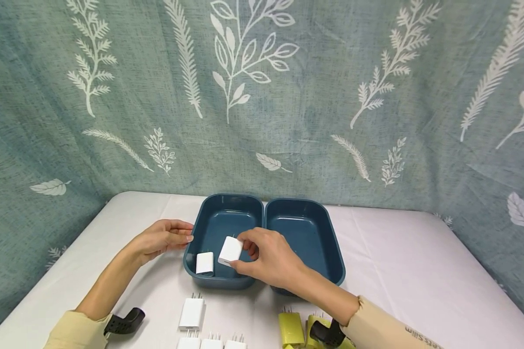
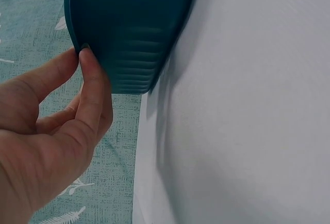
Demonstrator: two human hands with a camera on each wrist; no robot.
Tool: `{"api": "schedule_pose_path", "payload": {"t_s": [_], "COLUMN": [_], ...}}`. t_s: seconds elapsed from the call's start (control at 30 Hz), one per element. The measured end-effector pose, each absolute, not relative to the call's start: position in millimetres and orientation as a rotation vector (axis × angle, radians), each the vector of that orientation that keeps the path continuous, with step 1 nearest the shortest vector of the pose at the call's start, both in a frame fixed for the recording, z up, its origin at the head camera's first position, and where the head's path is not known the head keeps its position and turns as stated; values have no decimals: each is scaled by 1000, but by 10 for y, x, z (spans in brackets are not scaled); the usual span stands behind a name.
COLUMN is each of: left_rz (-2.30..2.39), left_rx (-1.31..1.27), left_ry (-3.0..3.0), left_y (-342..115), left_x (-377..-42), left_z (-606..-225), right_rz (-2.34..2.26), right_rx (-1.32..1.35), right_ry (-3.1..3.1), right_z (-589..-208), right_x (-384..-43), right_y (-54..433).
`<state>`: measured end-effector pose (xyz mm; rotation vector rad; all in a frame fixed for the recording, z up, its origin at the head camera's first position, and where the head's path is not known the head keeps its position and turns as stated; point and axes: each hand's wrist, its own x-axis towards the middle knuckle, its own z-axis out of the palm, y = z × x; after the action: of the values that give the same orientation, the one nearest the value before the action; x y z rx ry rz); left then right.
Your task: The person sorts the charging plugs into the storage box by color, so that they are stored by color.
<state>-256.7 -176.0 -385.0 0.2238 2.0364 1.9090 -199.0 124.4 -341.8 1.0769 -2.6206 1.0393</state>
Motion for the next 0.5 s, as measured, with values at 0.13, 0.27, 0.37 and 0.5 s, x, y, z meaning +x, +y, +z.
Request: {"api": "schedule_pose_path", "payload": {"t_s": [0.13,0.27,0.37,0.5], "left_rz": [1911,1914,1917,1922], "left_rx": [224,225,226,217], "left_ry": [2033,2031,2033,2031], "left_y": [-1742,-1741,-1744,-1743], "left_x": [-2567,-2564,-2560,-2561], "left_z": [-3849,-3837,-3835,-3841], "right_rz": [986,953,959,965], "right_rx": [1062,1082,1117,1183], "right_ry": [-2667,-2712,-2747,-2764], "right_z": [-3418,-3432,-3449,-3487], "right_x": [-2089,-2175,-2227,-2279], "right_y": [1246,1242,1227,1188]}}
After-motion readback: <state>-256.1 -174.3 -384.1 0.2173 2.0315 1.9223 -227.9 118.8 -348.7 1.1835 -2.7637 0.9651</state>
